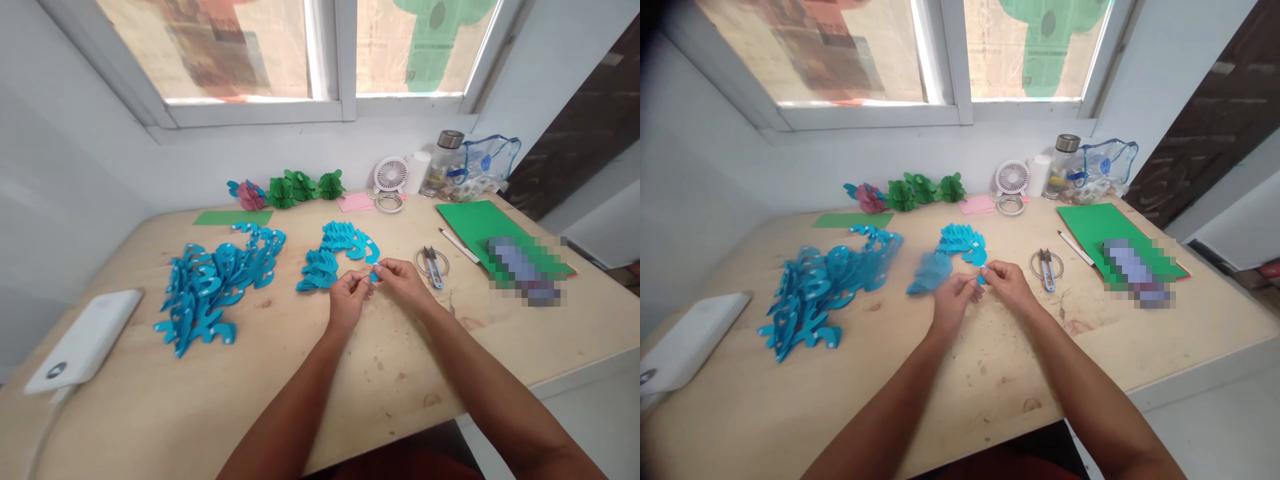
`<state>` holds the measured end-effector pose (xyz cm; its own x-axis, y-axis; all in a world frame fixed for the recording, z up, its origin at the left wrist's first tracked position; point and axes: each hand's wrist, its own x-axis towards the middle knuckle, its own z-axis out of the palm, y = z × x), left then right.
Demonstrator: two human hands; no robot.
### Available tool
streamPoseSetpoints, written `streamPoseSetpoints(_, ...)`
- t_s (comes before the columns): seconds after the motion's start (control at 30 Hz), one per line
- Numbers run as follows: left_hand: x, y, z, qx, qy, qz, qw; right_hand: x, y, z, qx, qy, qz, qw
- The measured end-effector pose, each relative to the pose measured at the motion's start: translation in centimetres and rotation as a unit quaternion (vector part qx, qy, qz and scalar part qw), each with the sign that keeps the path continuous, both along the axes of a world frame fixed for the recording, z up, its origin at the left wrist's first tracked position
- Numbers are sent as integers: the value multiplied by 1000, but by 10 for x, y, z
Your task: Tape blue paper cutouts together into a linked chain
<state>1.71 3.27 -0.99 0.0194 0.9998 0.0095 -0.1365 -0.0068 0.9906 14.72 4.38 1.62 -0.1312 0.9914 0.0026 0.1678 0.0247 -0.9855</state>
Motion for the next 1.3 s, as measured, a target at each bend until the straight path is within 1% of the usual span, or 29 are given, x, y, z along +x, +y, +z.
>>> streamPoseSetpoints(0.13,0,0,-1,-9,-16,-1,1000,2,1,-6,-15,14,8,1000)
streamPoseSetpoints(0.27,1,-1,-3,4,-17,-1,1000,4,4,-11,8,3,-23,1000)
streamPoseSetpoints(0.33,2,-2,-3,17,0,-4,1000,4,5,-11,13,-5,-40,999)
streamPoseSetpoints(0.47,2,-5,-2,87,77,3,993,3,5,-10,14,-10,-60,998)
streamPoseSetpoints(0.57,1,-7,-2,136,162,26,977,1,4,-12,9,-2,-60,998)
streamPoseSetpoints(0.67,0,-7,-2,153,235,50,959,-1,3,-14,2,7,-69,998)
streamPoseSetpoints(0.77,-1,-6,-3,159,264,53,950,-2,2,-13,3,19,-78,997)
streamPoseSetpoints(0.87,-1,-5,-3,165,237,42,956,-2,2,-10,1,65,-74,995)
streamPoseSetpoints(1.0,-1,-4,-6,170,159,16,973,0,2,-7,-54,168,-55,983)
streamPoseSetpoints(1.07,-1,-4,-7,164,136,6,977,1,2,-6,-71,204,-36,976)
streamPoseSetpoints(1.17,0,-4,-10,150,117,-11,982,3,2,-4,-81,243,-3,967)
streamPoseSetpoints(1.3,1,-5,-11,123,93,-32,988,3,1,-3,-96,272,11,958)
